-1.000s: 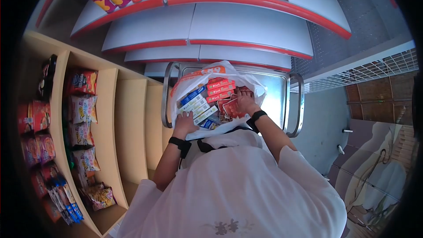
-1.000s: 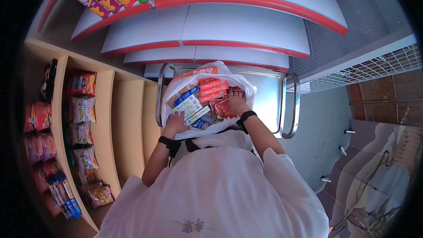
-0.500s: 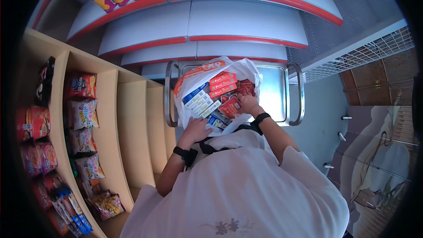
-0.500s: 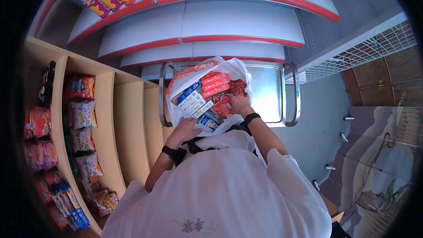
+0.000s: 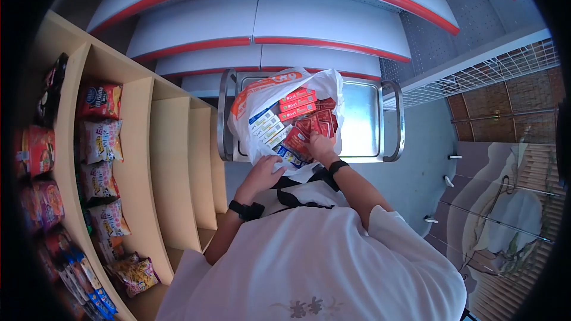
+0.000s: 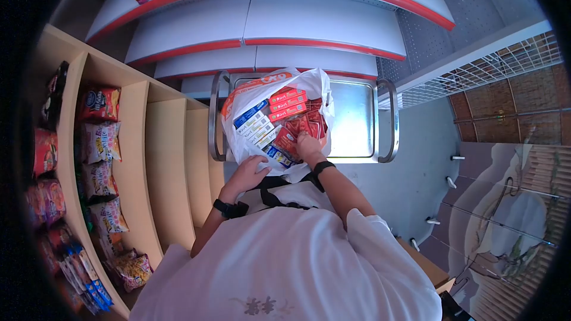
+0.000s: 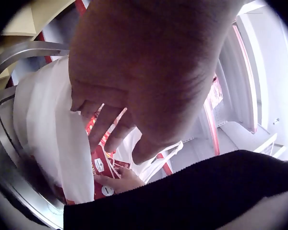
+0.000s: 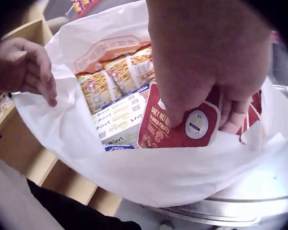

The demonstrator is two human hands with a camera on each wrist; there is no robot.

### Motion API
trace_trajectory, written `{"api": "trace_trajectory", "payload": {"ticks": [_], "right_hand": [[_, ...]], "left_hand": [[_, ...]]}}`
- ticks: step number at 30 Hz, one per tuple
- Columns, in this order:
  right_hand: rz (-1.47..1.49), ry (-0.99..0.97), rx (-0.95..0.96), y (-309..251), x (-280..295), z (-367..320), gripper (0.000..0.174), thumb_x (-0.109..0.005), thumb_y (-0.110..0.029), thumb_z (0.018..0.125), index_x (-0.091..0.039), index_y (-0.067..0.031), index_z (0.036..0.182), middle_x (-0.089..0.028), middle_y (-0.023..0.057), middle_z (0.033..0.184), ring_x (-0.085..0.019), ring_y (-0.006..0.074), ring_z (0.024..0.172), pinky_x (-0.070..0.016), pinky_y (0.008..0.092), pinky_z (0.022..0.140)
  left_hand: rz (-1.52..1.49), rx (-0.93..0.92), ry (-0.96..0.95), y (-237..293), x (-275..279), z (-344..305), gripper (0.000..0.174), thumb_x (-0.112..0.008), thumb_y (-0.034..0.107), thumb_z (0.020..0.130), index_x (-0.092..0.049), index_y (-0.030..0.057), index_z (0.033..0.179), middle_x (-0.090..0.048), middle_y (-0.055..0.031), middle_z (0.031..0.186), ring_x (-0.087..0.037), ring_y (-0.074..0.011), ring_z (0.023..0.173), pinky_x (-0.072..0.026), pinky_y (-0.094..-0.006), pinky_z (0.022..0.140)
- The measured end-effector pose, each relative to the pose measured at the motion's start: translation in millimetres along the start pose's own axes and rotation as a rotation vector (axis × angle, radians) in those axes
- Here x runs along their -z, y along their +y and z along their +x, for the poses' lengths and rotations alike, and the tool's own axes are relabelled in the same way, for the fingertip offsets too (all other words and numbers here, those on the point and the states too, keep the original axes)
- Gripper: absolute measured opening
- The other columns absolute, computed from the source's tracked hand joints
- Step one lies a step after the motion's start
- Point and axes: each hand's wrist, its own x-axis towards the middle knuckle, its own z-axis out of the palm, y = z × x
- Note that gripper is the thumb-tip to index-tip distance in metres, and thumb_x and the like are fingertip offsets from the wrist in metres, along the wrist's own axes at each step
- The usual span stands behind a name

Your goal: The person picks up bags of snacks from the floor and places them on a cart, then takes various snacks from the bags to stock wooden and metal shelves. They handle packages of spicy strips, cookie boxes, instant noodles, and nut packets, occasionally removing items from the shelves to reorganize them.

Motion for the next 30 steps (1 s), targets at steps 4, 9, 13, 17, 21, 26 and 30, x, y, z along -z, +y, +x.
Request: {"api": "trace_trajectory", "payload": {"ticks": [4, 9, 13, 17, 21, 26, 30], "right_hand": [[-0.04, -0.003, 0.115, -3, 19, -8, 0.039, -0.062, -0.035, 0.084, -0.058, 0.0001, 0.099, -0.067, 0.0223, 0.091, -0.066, 0.038, 0.084, -0.0523, 0.0448, 0.075], [0.19, 0.107, 0.246, -1, 100, -34, 0.025, -0.066, -0.02, 0.083, -0.062, -0.001, 0.099, -0.067, 0.0205, 0.087, -0.066, 0.0362, 0.083, -0.0512, 0.0428, 0.074], [0.73, -0.082, 0.377, 4, 189, -59, 0.027, -0.069, -0.012, 0.082, -0.065, -0.0002, 0.107, -0.069, 0.0117, 0.083, -0.064, 0.0162, 0.074, -0.0496, 0.0298, 0.073], [0.812, -0.018, 0.46, 13, 227, -72, 0.023, -0.07, -0.014, 0.082, -0.065, 0.0036, 0.097, -0.069, 0.0125, 0.081, -0.064, 0.0146, 0.071, -0.0492, 0.0266, 0.067], [0.521, -0.075, 0.574, -1, 269, -103, 0.025, -0.071, -0.021, 0.082, -0.059, 0.0014, 0.081, -0.066, 0.0118, 0.074, -0.065, 0.0226, 0.066, -0.0506, 0.0289, 0.066], [0.833, -0.186, 0.964, 6, 285, -108, 0.019, -0.071, -0.018, 0.082, -0.062, -0.0017, 0.082, -0.066, 0.0086, 0.075, -0.064, 0.0217, 0.066, -0.0515, 0.032, 0.069], [0.905, 0.005, 0.747, 28, 305, -109, 0.026, -0.078, -0.013, 0.075, -0.064, -0.0012, 0.093, -0.066, 0.0078, 0.089, -0.062, 0.017, 0.077, -0.0474, 0.0297, 0.07]], "left_hand": [[-0.086, 0.045, 0.062, 2, -8, 7, 0.034, -0.066, 0.024, 0.084, -0.057, -0.0011, 0.105, -0.06, -0.0187, 0.105, -0.055, -0.0358, 0.104, -0.0451, -0.0407, 0.089], [-0.077, -0.127, 0.34, 33, -18, 34, 0.058, -0.071, 0.029, 0.08, -0.044, 0.0003, 0.122, -0.048, -0.0201, 0.123, -0.05, -0.0362, 0.115, -0.0423, -0.0397, 0.096], [-0.493, 0.097, 0.43, 63, -18, 66, 0.069, -0.067, 0.038, 0.085, -0.035, 0.0036, 0.134, -0.047, -0.0175, 0.13, -0.049, -0.0306, 0.12, -0.042, -0.0407, 0.097], [-1.329, 0.26, 0.217, 105, -19, 86, 0.062, -0.061, 0.041, 0.089, -0.037, 0.0106, 0.137, -0.046, -0.0102, 0.136, -0.05, -0.0262, 0.121, -0.0432, -0.0464, 0.097], [-1.652, 0.081, 0.076, 110, -49, 98, 0.055, -0.05, 0.044, 0.094, -0.041, 0.0105, 0.136, -0.052, -0.0105, 0.131, -0.052, -0.0273, 0.119, -0.0451, -0.0491, 0.095], [-1.53, 0.146, 0.311, 177, -37, 81, 0.058, -0.038, 0.05, 0.096, -0.042, 0.0079, 0.137, -0.056, -0.0143, 0.127, -0.058, -0.0288, 0.111, -0.0478, -0.046, 0.095], [-1.393, 0.213, 0.314, 196, -23, 81, 0.063, -0.039, 0.054, 0.094, -0.044, 0.0039, 0.133, -0.06, -0.0151, 0.118, -0.063, -0.0289, 0.098, -0.0546, -0.0412, 0.081]]}}
